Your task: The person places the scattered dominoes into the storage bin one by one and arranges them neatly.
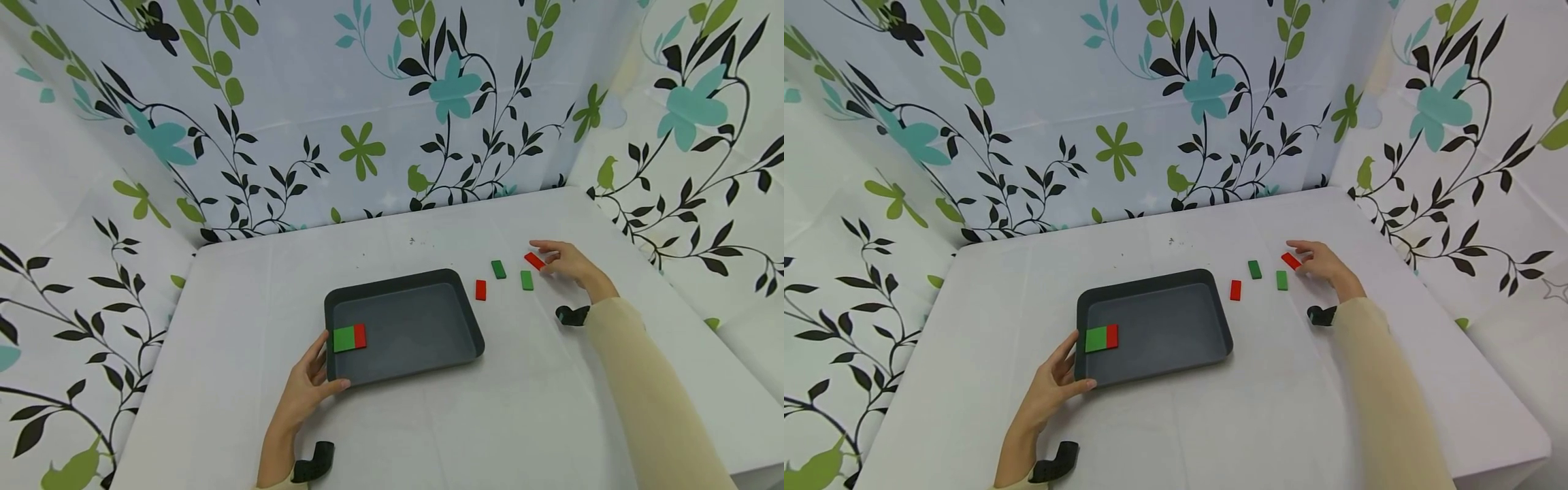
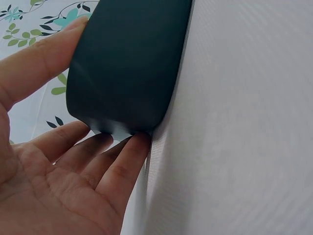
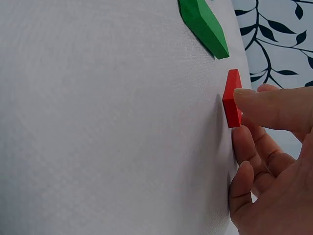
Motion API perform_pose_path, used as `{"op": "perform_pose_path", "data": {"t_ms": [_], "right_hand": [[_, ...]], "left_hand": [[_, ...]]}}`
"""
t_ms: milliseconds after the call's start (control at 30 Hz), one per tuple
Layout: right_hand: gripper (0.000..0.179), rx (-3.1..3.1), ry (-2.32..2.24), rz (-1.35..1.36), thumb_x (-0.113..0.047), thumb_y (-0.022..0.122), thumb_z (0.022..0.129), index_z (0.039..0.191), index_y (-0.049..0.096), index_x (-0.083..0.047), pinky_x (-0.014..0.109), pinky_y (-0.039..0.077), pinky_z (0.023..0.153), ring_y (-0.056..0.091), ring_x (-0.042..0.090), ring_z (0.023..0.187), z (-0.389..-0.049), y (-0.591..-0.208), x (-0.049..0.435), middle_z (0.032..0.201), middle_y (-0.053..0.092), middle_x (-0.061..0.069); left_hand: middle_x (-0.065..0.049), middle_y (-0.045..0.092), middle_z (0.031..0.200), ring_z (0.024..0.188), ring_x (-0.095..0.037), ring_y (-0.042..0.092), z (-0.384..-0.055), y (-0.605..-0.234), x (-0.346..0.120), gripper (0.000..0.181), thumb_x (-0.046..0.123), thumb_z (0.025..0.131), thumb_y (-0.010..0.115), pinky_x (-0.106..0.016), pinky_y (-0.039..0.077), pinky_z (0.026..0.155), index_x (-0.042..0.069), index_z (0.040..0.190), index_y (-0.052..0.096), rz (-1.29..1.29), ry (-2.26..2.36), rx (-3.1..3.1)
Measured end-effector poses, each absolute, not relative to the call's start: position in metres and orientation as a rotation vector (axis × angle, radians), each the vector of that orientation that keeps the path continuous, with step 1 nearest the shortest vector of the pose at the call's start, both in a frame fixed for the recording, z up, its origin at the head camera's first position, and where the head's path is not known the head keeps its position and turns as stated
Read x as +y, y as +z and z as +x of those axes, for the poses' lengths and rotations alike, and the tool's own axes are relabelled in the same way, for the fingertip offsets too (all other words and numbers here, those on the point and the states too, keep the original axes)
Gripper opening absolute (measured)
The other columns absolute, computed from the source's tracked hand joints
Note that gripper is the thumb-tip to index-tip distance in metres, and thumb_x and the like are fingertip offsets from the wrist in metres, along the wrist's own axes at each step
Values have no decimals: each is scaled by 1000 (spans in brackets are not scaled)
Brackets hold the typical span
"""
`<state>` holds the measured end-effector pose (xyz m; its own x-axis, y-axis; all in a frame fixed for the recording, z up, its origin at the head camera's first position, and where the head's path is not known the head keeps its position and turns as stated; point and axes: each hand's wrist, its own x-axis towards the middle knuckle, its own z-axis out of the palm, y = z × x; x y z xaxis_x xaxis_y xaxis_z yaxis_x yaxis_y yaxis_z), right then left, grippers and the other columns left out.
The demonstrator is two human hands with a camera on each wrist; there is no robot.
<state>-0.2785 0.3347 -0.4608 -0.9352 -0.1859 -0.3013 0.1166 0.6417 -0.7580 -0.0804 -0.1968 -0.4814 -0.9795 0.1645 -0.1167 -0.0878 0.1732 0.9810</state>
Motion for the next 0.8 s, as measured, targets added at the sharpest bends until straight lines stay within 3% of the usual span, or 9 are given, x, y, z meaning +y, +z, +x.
{"op": "perform_pose_path", "data": {"t_ms": [500,600,667,800], "right_hand": [[57,2588,-1061,-91,2,59,91,145,42,1,62,35,109,37,46,123,-279,-464,334,141,37,32],[56,2617,-1049,-88,0,62,90,143,44,4,52,43,103,43,41,116,-277,-465,335,133,43,30],[55,2635,-1046,-85,-1,64,90,141,45,5,39,47,94,46,36,109,-275,-466,335,126,48,27],[53,2656,-1058,-81,-4,68,89,138,48,5,20,45,79,48,28,102,-273,-468,336,118,52,21]], "left_hand": [[-16,12,164,149,-40,18,-79,-480,-196,100,1,78,79,-42,29,116,10,157,18,70,1900,2239],[-16,12,164,149,-40,18,-79,-480,-196,100,2,78,79,-42,29,116,10,157,18,79,1903,2237],[-16,12,164,149,-40,18,-79,-480,-196,100,2,79,79,-42,28,116,10,157,18,81,1904,2236],[-16,12,164,149,-41,17,-79,-480,-196,99,2,79,79,-44,27,117,9,157,18,80,1902,2239]]}}
